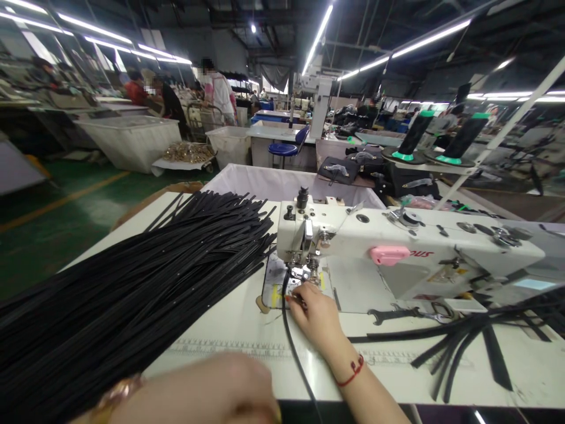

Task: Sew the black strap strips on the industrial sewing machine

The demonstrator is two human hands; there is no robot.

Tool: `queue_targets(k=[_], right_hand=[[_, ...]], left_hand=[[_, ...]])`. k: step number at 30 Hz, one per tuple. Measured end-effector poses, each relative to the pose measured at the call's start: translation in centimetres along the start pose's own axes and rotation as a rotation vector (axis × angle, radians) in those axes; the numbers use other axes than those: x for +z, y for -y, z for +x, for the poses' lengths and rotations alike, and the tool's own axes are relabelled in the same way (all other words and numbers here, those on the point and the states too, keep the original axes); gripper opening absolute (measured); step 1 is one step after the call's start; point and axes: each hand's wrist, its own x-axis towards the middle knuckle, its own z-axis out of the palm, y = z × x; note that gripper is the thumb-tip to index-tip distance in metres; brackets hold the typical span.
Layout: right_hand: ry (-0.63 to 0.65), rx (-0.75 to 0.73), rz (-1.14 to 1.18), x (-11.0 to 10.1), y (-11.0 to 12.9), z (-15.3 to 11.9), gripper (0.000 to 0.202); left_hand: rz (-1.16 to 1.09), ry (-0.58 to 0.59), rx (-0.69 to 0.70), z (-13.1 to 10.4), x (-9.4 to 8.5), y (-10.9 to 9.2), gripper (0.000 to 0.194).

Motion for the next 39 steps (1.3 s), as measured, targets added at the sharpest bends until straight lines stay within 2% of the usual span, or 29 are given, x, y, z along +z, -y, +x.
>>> queue_targets(k=[1, 3, 4, 6, 9, 10, 12, 14, 16, 20, 22, 27, 32, 34, 36, 39], right_hand=[[0.018, -0.025, 0.017, 0.0, 0.1, -0.1, 0.016], [0.073, -0.09, 0.028, -0.1, 0.2, -0.4, 0.021], [0.103, -0.124, 0.018, -0.1, 0.2, -0.5, 0.025], [0.159, -0.193, -0.036, -0.3, 0.2, -0.7, 0.033], [0.21, -0.291, -0.17, -0.9, 0.4, -1.2, 0.037], [0.212, -0.317, -0.218, -1.1, 0.5, -1.4, 0.036], [0.207, -0.364, -0.31, -1.3, 1.1, -1.9, 0.03], [0.203, -0.428, -0.38, -1.3, 1.8, -2.5, 0.021], [0.198, -0.509, -0.423, -1.1, 2.7, -2.9, 0.013], [0.197, -0.646, -0.424, -0.6, 4.3, -3.2, 0.007], [0.209, -0.684, -0.411, -0.6, 4.8, -3.1, 0.008], [0.222, -0.671, -0.435, -0.9, 5.1, -3.2, 0.012], [0.206, -0.632, -0.455, -0.6, 5.2, -3.9, 0.015], [0.191, -0.621, -0.463, -0.4, 5.1, -4.1, 0.015], [0.173, -0.618, -0.459, 0.0, 4.8, -4.3, 0.014], [0.136, -0.609, -0.441, 0.4, 4.3, -4.7, 0.016]], left_hand=[[0.002, -0.043, -0.059, 0.9, -1.1, 1.8, 0.028], [0.004, -0.288, -0.296, 3.0, -2.5, 5.2, 0.023], [0.006, -0.37, -0.321, 4.2, -2.7, 6.6, 0.02], [-0.014, -0.466, -0.309, 6.3, -2.2, 8.9, 0.019], [-0.022, -0.528, -0.277, 8.8, -0.1, 10.6, 0.012], [-0.013, -0.54, -0.286, 9.4, 0.5, 10.9, 0.01], [0.016, -0.548, -0.323, 10.3, 1.3, 11.1, 0.016], [0.058, -0.525, -0.36, 10.9, 1.6, 11.0, 0.027], [0.109, -0.493, -0.382, 11.4, 1.5, 10.7, 0.03], [0.195, -0.484, -0.385, 11.9, 1.4, 10.0, 0.007], [0.195, -0.503, -0.386, 11.9, 1.5, 10.0, 0.006], [0.16, -0.591, -0.5, 11.2, 1.5, 10.9, 0.005], [0.262, -0.591, -0.55, 10.0, 0.8, 11.6, 0.006], [0.304, -0.623, -0.524, 9.5, 0.6, 11.6, 0.007], [0.314, -0.658, -0.421, 9.0, 0.3, 11.3, 0.015], [0.311, -0.57, -0.07, 8.3, -0.1, 10.6, 0.031]])
